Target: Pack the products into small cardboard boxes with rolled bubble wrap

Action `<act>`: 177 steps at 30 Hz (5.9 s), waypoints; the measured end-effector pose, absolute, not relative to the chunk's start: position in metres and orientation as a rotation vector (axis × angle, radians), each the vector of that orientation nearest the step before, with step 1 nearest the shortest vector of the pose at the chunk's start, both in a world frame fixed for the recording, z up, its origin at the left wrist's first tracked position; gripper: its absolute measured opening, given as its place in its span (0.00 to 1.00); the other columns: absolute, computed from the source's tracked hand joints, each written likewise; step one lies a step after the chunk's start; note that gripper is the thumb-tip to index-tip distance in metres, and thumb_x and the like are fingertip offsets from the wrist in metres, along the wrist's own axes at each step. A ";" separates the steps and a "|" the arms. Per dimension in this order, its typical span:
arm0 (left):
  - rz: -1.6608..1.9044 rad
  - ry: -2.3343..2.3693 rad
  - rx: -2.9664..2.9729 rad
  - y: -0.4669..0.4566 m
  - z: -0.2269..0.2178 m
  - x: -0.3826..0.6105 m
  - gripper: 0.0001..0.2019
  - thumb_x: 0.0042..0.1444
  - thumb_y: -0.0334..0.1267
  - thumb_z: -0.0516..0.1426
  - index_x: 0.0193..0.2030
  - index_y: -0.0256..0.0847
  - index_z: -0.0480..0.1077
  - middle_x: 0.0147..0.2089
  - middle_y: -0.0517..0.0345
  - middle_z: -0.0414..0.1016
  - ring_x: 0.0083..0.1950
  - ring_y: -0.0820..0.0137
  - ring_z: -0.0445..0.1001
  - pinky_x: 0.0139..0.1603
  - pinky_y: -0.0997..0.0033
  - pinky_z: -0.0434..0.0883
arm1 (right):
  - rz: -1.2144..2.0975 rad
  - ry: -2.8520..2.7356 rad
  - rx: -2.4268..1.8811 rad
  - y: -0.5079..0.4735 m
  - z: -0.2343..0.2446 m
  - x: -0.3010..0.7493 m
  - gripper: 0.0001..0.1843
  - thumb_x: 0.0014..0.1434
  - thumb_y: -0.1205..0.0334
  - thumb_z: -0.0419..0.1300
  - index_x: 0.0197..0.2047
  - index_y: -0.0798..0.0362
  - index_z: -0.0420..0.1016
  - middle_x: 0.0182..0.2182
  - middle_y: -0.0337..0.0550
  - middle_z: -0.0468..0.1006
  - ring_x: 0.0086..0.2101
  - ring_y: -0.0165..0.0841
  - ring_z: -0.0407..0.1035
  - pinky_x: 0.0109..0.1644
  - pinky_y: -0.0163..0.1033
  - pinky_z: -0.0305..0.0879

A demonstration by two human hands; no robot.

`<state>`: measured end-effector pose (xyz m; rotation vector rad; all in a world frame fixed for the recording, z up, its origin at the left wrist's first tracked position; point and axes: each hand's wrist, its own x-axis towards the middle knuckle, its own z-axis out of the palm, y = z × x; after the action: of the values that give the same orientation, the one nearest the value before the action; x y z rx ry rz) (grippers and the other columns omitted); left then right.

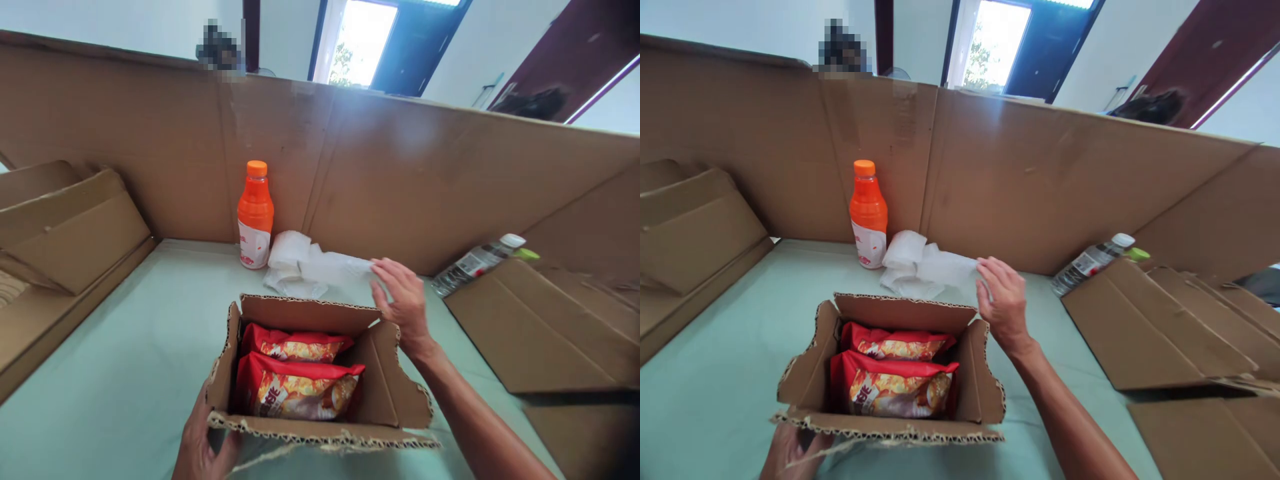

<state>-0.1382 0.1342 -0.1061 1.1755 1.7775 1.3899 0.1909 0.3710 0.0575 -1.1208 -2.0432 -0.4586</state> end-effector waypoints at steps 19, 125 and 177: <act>1.308 1.706 1.331 0.141 -0.047 -0.132 0.26 0.48 0.53 0.62 0.49 0.39 0.69 0.43 0.52 0.76 0.46 0.57 0.76 0.43 0.64 0.73 | -0.293 -1.804 -1.868 0.110 -0.041 0.348 0.18 0.64 0.55 0.52 0.46 0.50 0.81 0.51 0.50 0.81 0.53 0.45 0.71 0.54 0.53 0.66; 0.657 1.454 1.705 0.059 -0.013 -0.001 0.27 0.60 0.38 0.54 0.66 0.36 0.63 0.34 0.61 0.75 0.31 0.71 0.71 0.37 0.71 0.69 | 1.044 -1.538 -1.381 0.036 -0.010 0.237 0.17 0.67 0.57 0.57 0.56 0.52 0.72 0.45 0.49 0.82 0.42 0.37 0.78 0.46 0.42 0.76; 0.630 1.464 2.078 0.043 -0.011 -0.012 0.21 0.61 0.33 0.54 0.61 0.37 0.68 0.33 0.57 0.78 0.31 0.67 0.74 0.38 0.66 0.72 | 0.337 -1.985 -1.386 0.031 -0.014 0.216 0.14 0.67 0.61 0.58 0.55 0.50 0.75 0.48 0.51 0.80 0.47 0.42 0.75 0.49 0.49 0.70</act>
<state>-0.0122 0.0432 -0.0112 2.0781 1.4640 0.6297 0.2160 0.0307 -0.0142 -1.3864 -1.9845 0.3368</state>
